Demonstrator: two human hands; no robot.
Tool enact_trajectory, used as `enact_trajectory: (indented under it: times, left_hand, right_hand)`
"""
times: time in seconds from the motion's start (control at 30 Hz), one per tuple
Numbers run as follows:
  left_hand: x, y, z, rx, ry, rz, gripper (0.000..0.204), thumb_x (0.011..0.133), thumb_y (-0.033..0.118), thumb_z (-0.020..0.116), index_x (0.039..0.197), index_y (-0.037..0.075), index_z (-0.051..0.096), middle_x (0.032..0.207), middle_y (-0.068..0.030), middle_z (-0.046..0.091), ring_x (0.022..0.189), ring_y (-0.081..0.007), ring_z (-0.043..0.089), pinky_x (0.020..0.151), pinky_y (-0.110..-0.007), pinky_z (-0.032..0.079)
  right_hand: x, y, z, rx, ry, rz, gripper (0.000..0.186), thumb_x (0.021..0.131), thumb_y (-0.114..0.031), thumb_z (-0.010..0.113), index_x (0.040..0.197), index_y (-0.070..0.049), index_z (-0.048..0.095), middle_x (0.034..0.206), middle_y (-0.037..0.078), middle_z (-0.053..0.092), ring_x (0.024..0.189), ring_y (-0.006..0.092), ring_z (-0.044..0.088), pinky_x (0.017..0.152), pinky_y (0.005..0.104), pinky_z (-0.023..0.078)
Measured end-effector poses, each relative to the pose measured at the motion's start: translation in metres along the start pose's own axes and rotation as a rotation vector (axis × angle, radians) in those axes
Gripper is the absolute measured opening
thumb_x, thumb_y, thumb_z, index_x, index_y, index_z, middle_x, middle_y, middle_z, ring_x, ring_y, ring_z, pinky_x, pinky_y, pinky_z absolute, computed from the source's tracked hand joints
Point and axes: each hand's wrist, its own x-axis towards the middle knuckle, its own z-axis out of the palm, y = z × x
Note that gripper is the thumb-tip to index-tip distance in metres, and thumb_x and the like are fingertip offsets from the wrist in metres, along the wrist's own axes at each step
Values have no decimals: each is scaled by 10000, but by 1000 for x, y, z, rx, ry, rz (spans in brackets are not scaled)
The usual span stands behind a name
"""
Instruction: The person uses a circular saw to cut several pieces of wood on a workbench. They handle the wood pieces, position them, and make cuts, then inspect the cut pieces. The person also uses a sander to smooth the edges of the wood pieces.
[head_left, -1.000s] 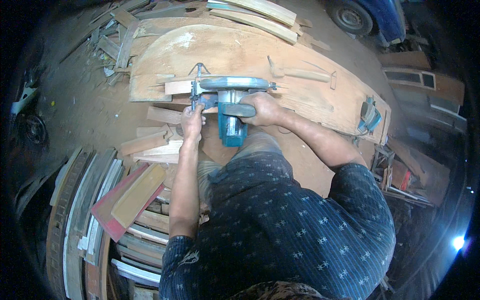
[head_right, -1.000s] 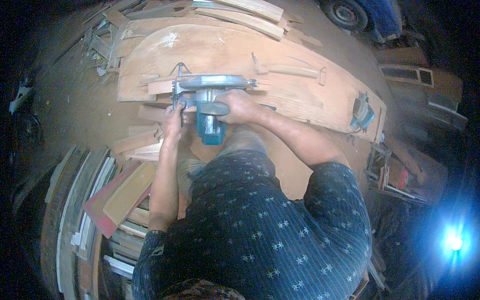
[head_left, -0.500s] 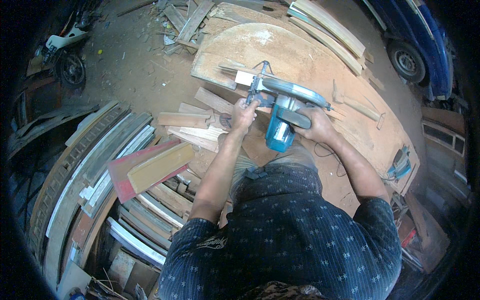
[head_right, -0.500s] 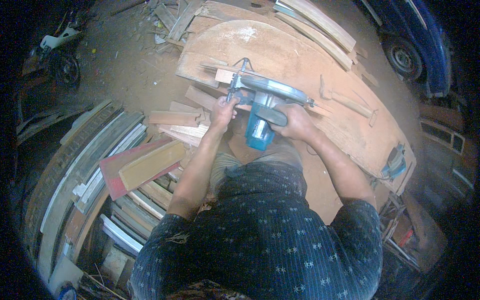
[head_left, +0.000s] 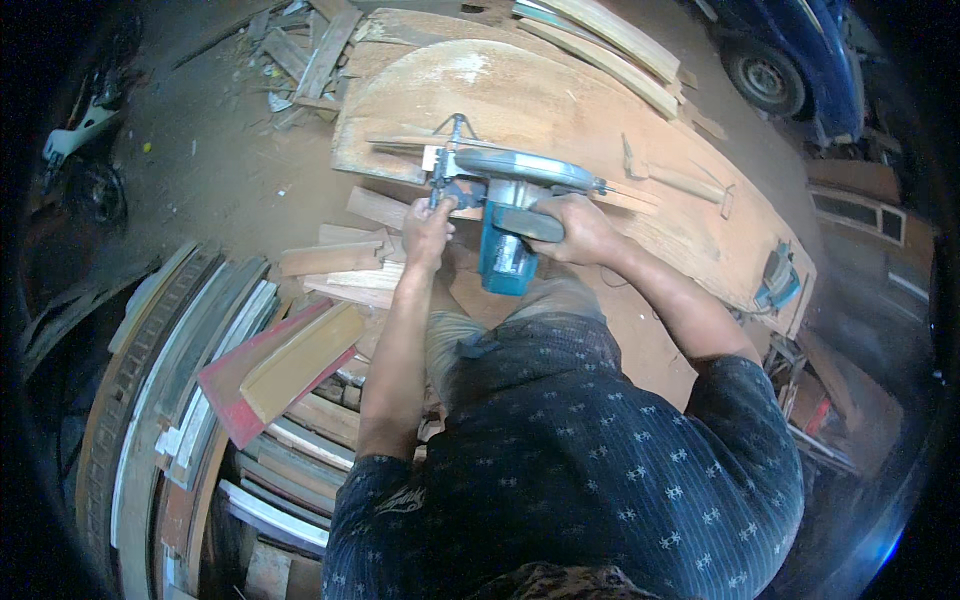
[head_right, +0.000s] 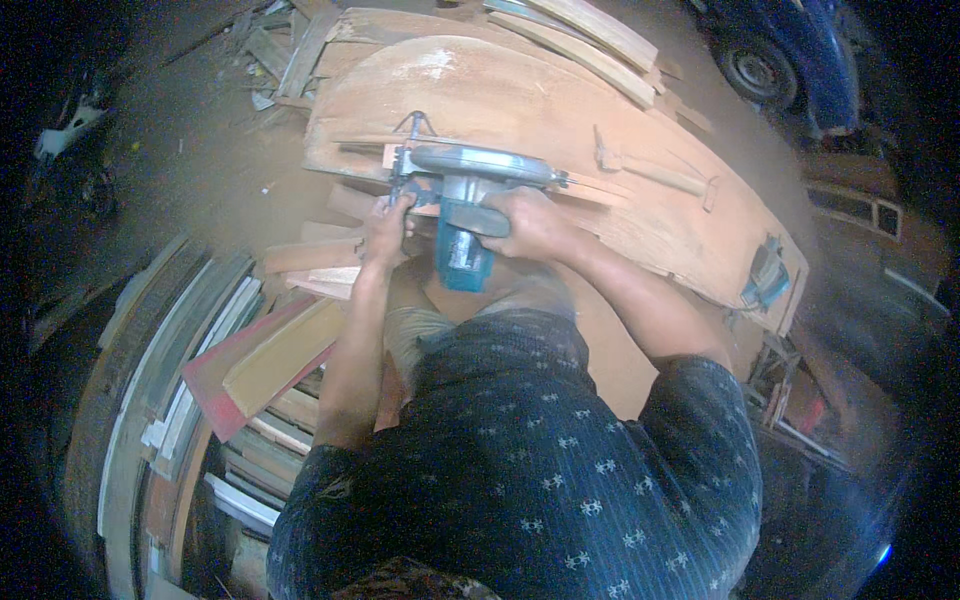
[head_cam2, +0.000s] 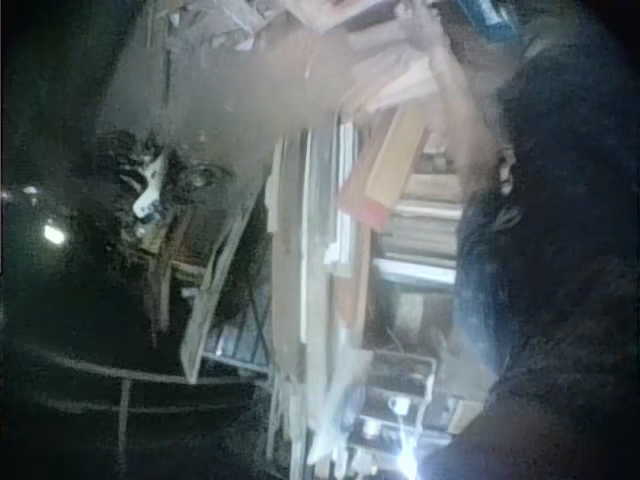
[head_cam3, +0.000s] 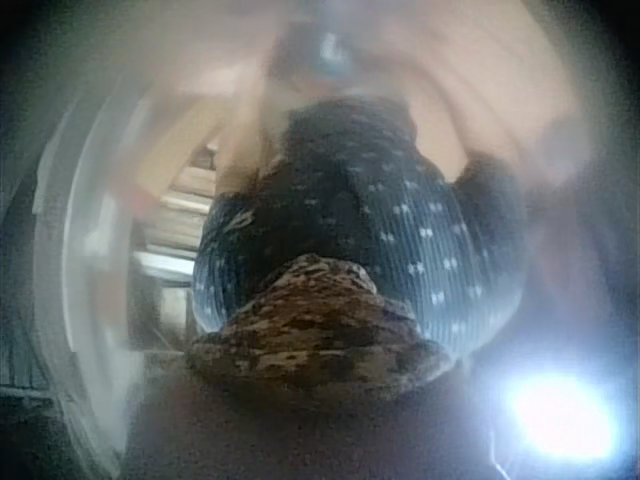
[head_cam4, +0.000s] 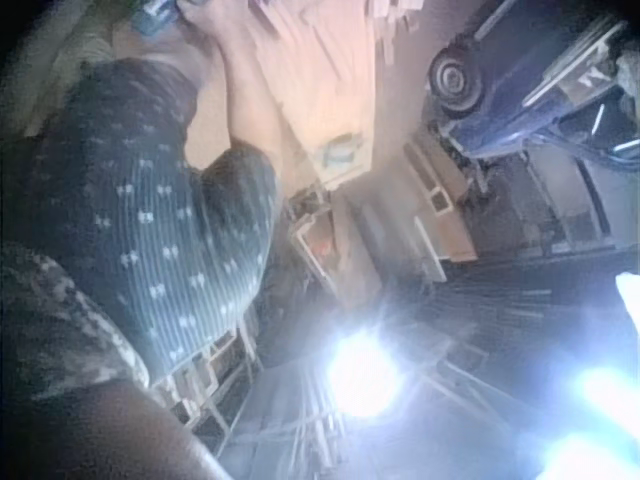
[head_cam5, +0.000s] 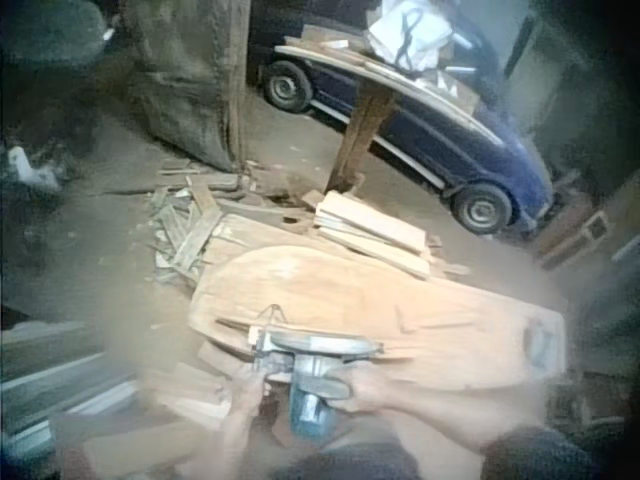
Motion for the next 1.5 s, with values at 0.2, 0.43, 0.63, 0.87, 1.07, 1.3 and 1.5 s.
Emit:
enact_trajectory:
  times: [0.2,0.43,0.63,0.87,1.07,1.3,1.5]
  left_hand:
    - [11,-5,-12,-48,-12,-14,290,906,300,767,980,38,666,718,-4,604,556,-84,548,498,-259,449]
    - [22,-7,-28,-53,-12,-4,303,901,312,766,974,36,666,726,-7,614,571,-80,550,508,-256,439]
    - [27,-4,-43,-39,0,-5,294,904,326,762,967,55,665,721,-3,624,546,-82,548,505,-252,436]
    - [36,-6,-59,-32,-11,-13,299,918,338,768,970,63,664,735,4,632,535,-77,547,487,-249,445]
    - [37,-1,-65,11,10,-23,312,919,346,757,988,54,669,746,-7,642,549,-79,561,488,-255,456]
    - [53,-11,-83,-36,19,-6,315,916,340,749,1026,52,683,729,4,631,544,-76,551,478,-250,440]
    - [52,12,-108,13,5,-93,283,926,313,741,1027,55,687,708,27,612,532,-60,533,462,-226,413]
  right_hand:
    - [12,-6,4,11,4,-32,246,739,-218,767,878,-37,677,853,202,709,845,402,696,766,492,529]
    - [25,-15,9,31,-17,-25,295,737,-237,789,910,-18,695,891,244,709,876,443,686,794,523,533]
    - [38,-26,16,41,4,-56,258,745,-219,794,874,-30,677,839,200,702,843,404,697,756,483,528]
    - [50,-36,17,-7,8,-78,265,732,-227,798,830,-23,659,826,205,696,822,413,692,751,491,523]
    - [56,-38,22,47,4,-83,273,724,-225,808,830,-25,655,825,206,693,825,411,692,747,493,522]
    - [72,-46,29,-12,-1,-106,263,734,-219,806,834,-25,659,797,207,688,799,418,688,732,487,528]
    - [93,-55,41,5,-22,-90,274,739,-236,812,861,-24,689,799,217,703,771,411,697,709,484,538]
